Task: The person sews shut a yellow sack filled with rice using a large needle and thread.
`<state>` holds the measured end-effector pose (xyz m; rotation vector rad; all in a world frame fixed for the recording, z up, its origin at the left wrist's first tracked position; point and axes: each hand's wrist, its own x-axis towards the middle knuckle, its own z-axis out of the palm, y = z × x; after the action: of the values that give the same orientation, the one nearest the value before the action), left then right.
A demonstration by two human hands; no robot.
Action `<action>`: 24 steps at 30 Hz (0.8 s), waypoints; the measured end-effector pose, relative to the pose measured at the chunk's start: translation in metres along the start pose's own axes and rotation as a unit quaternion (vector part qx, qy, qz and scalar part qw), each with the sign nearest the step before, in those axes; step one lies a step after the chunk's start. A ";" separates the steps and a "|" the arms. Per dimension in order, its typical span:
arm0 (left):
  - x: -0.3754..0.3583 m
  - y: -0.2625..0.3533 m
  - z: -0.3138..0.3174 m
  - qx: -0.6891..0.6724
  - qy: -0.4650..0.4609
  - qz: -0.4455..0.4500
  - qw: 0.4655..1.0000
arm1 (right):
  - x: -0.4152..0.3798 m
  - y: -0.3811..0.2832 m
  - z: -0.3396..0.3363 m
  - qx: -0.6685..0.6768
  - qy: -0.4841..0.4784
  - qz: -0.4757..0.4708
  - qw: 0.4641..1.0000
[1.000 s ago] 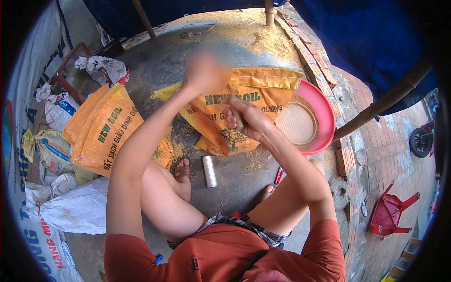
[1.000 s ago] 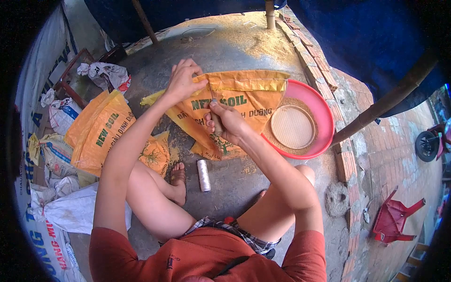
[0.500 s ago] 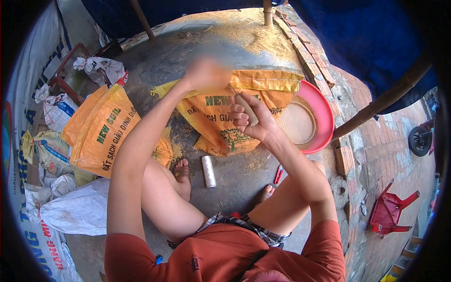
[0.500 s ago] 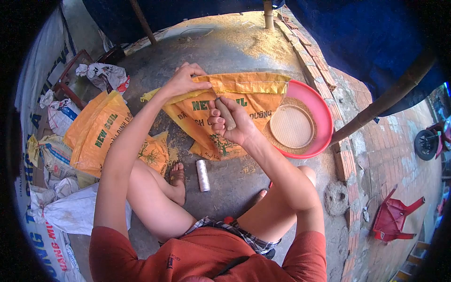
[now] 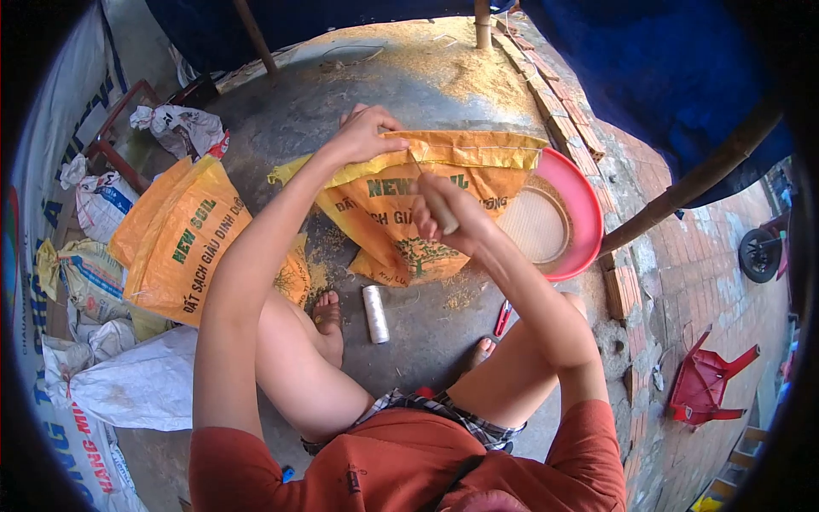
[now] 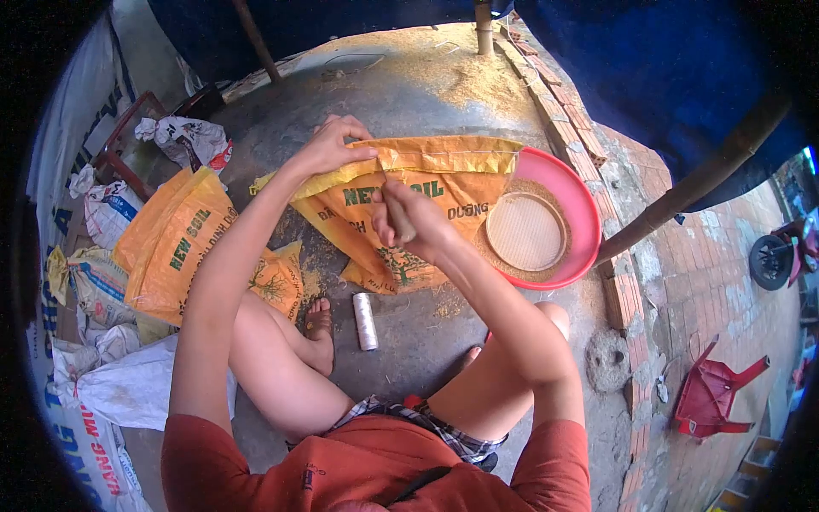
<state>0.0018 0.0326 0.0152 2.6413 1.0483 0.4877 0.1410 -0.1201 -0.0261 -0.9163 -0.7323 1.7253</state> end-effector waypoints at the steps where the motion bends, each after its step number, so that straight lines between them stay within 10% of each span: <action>1: 0.001 -0.002 0.000 -0.005 0.002 0.013 1.000 | 0.001 -0.002 -0.004 0.310 -0.111 0.083 0.941; 5: 0.006 -0.013 0.003 -0.033 -0.008 0.060 0.998 | 0.002 0.000 -0.012 0.443 -0.226 0.033 0.867; 10: 0.006 -0.015 0.006 -0.048 -0.035 0.092 0.994 | 0.006 -0.001 -0.012 0.341 -0.204 0.005 0.918; 14: 0.001 -0.006 0.003 -0.048 -0.036 0.068 0.996 | 0.001 0.007 0.003 -0.001 -0.022 -0.031 0.999; 17: -0.005 0.003 0.002 -0.002 -0.007 0.099 0.995 | 0.009 0.019 -0.004 -0.373 0.072 -0.121 0.917; 21: -0.008 0.014 0.006 0.070 0.074 0.179 0.978 | 0.006 0.008 0.000 -0.171 0.044 -0.069 0.982; 23: -0.007 0.015 0.009 0.078 0.097 0.201 0.972 | 0.008 0.001 -0.013 0.300 -0.177 0.039 0.936; 24: -0.006 0.015 0.009 0.078 0.105 0.201 0.971 | 0.008 0.001 -0.013 0.299 -0.178 0.040 0.937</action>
<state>0.0101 0.0166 0.0108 3.0080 0.6154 0.8140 0.1503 -0.1125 -0.0355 -0.2164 -0.3489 2.0475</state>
